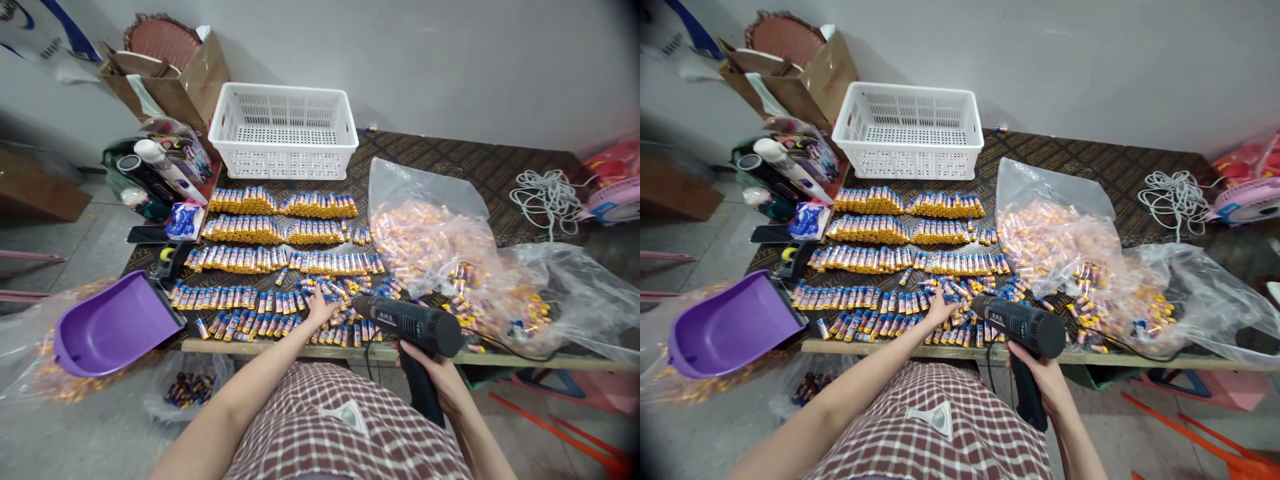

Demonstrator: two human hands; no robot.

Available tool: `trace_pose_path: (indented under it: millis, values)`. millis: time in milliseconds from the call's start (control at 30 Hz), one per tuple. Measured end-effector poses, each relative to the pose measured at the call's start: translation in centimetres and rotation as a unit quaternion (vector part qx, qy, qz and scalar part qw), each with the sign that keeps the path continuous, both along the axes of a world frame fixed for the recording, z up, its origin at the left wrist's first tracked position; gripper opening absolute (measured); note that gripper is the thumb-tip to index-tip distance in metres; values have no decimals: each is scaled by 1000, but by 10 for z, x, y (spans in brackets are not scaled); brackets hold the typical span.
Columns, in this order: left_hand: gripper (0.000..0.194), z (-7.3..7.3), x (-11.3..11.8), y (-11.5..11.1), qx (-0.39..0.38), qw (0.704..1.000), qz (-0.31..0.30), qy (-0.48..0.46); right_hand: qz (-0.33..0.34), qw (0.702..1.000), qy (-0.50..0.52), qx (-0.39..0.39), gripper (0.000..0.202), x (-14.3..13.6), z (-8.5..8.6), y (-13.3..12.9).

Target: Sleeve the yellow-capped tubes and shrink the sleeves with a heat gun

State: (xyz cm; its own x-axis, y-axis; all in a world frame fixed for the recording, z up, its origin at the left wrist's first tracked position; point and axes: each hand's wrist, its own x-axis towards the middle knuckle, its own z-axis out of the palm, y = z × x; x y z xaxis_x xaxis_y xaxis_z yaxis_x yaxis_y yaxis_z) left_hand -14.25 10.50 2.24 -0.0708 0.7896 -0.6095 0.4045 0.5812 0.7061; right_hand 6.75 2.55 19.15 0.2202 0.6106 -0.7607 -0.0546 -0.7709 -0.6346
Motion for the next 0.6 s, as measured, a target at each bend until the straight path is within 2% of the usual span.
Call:
trace_pose_path:
  millis: [100,167,300,467,600]
  values:
    - [67,2,-10,2,8,997,28,-69,31,1000,2,-6,41,-5,-1,4]
    - [56,3,-29,0,24,993,69,-95,65,998,-1,-8,41,-11,-1,6]
    - [38,4,-89,-15,22,984,151,-95,126,992,-4,10,40,-28,-3,12]
    - [36,8,-168,-45,1,966,247,-77,172,985,7,6,41,-51,-6,16]
    - [34,10,-206,-68,-6,946,315,-78,207,978,-11,1,40,-67,-6,18]
